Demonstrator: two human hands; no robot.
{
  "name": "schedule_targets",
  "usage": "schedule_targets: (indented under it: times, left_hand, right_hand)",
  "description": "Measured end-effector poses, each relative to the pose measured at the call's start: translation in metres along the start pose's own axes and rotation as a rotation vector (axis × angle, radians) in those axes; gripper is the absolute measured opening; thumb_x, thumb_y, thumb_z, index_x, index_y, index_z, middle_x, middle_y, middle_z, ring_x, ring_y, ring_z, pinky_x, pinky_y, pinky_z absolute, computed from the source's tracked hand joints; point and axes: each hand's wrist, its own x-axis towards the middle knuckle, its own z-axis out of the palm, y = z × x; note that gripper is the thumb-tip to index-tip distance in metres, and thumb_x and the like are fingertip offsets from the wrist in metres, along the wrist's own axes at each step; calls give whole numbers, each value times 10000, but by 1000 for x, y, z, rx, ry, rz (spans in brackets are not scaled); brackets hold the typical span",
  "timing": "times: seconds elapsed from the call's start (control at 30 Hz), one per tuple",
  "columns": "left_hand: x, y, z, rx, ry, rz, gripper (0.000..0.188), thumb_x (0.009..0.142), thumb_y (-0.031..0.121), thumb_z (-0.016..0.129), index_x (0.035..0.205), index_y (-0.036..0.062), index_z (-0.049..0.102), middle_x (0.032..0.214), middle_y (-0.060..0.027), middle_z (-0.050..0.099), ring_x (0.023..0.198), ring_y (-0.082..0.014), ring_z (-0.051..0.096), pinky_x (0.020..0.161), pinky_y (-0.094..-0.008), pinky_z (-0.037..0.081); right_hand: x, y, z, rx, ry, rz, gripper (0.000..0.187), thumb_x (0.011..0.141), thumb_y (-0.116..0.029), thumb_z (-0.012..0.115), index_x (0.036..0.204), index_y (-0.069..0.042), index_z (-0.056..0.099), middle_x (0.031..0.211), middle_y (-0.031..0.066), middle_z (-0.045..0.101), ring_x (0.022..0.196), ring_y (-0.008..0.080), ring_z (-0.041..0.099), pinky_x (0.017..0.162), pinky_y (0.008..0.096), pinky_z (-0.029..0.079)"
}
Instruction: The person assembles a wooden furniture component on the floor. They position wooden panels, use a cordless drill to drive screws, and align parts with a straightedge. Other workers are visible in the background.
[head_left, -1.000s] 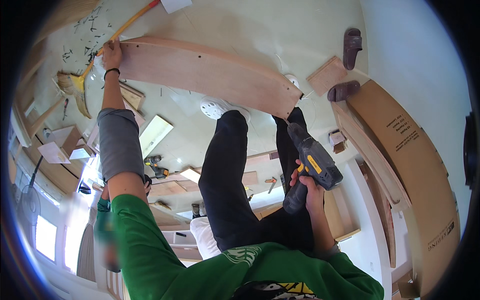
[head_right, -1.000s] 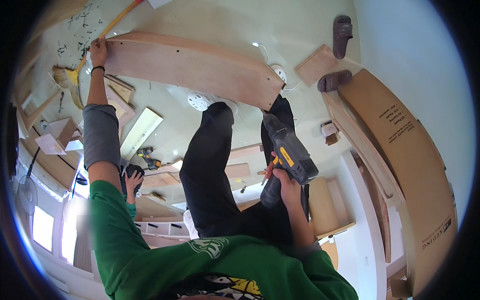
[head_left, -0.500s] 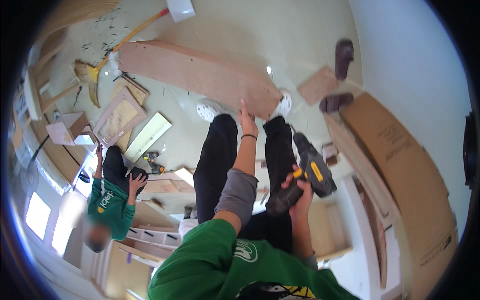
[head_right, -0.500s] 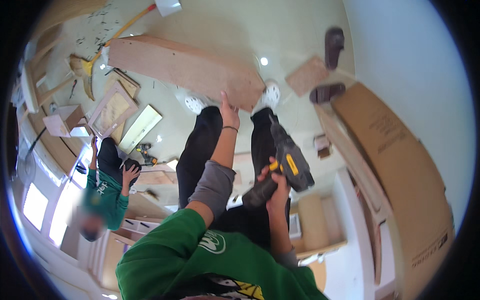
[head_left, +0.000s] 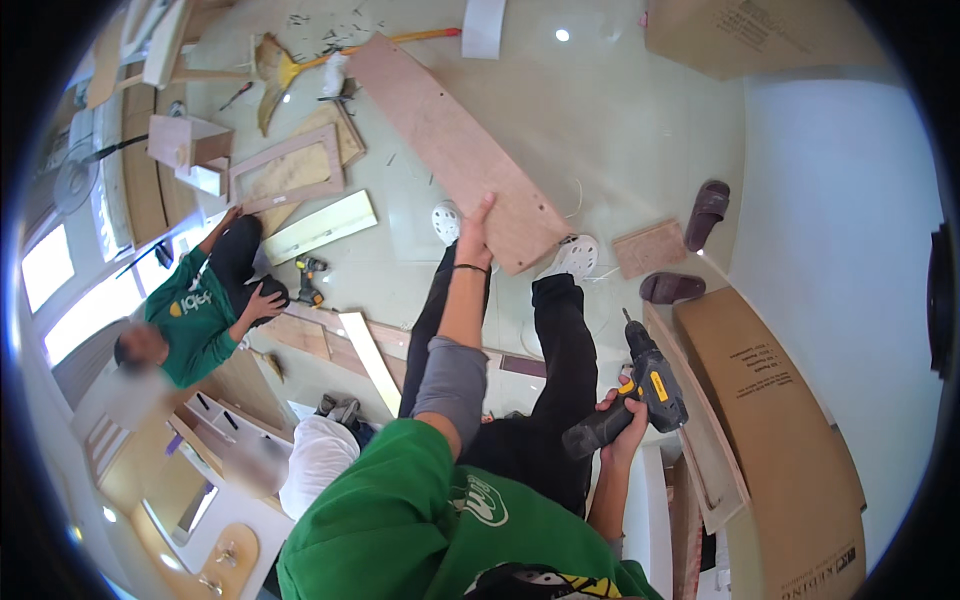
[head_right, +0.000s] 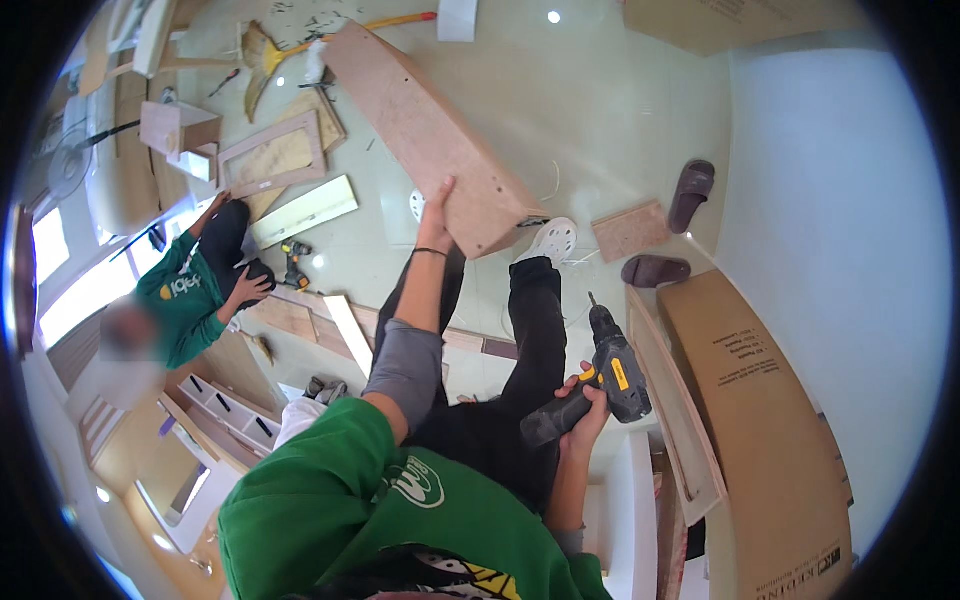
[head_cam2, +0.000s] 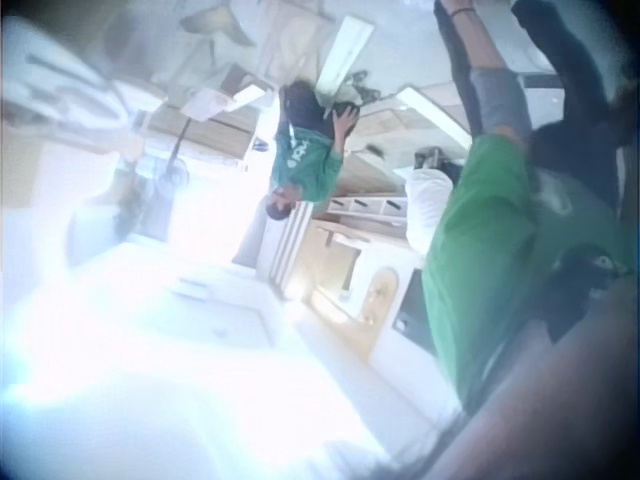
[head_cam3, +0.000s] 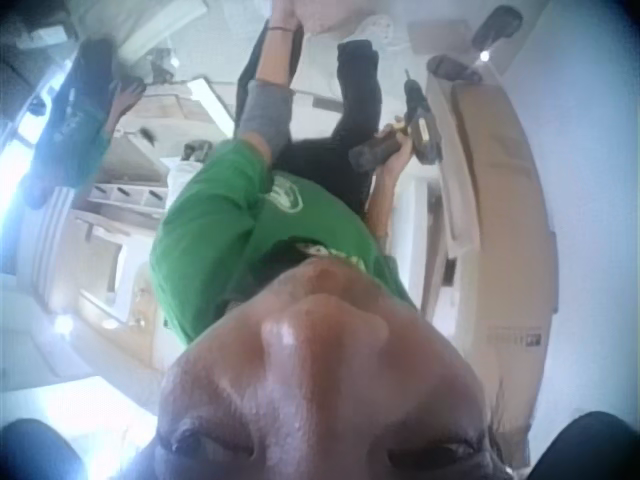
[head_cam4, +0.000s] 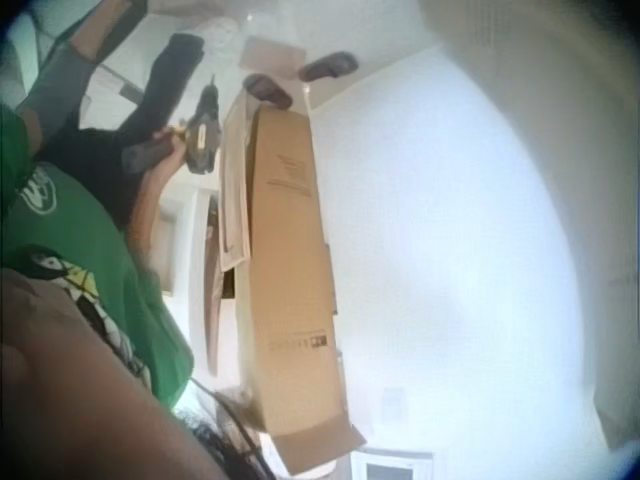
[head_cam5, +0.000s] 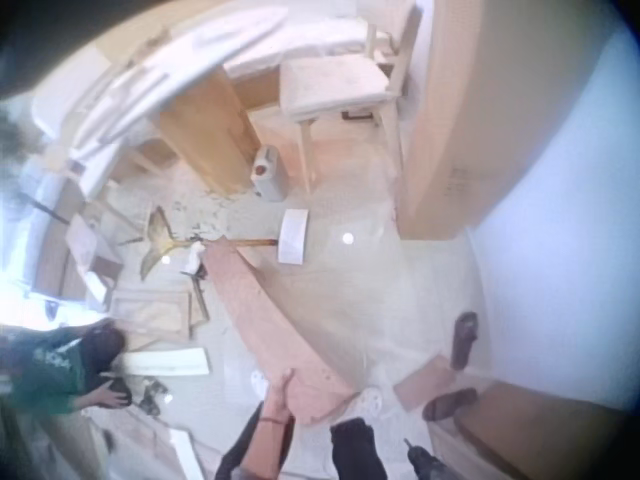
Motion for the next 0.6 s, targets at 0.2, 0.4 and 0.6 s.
schedule_targets:
  times: [0.2, 0.4, 0.6]
  left_hand:
    - [-120, 143, 34, -182, -171, -160, 473, 928, 223, 659, 1286, -50, 513, 1203, -175, 646, 1066, -286, 655, 948, -407, 534]
    - [-166, 129, 57, -282, -140, -251, 469, 899, 192, 693, 1295, 15, 514, 1270, -145, 616, 1145, -286, 616, 988, -421, 511]
    - [-171, 61, 50, -518, -51, -391, 449, 902, 183, 693, 1280, 7, 526, 1267, -146, 617, 1164, -289, 601, 1020, -440, 481]
  right_hand:
    - [-94, -57, -12, -92, -81, -94, 439, 795, -192, 525, 1186, 5, 553, 794, 87, 585, 656, 187, 596, 637, 294, 520]
    - [-136, -91, -7, -63, -62, -189, 464, 794, -200, 530, 1214, -2, 545, 822, 94, 589, 660, 185, 591, 651, 296, 523]
    - [-143, -99, -3, -125, -1, -175, 450, 792, -178, 522, 1210, -10, 537, 829, 91, 585, 672, 183, 593, 647, 293, 518]
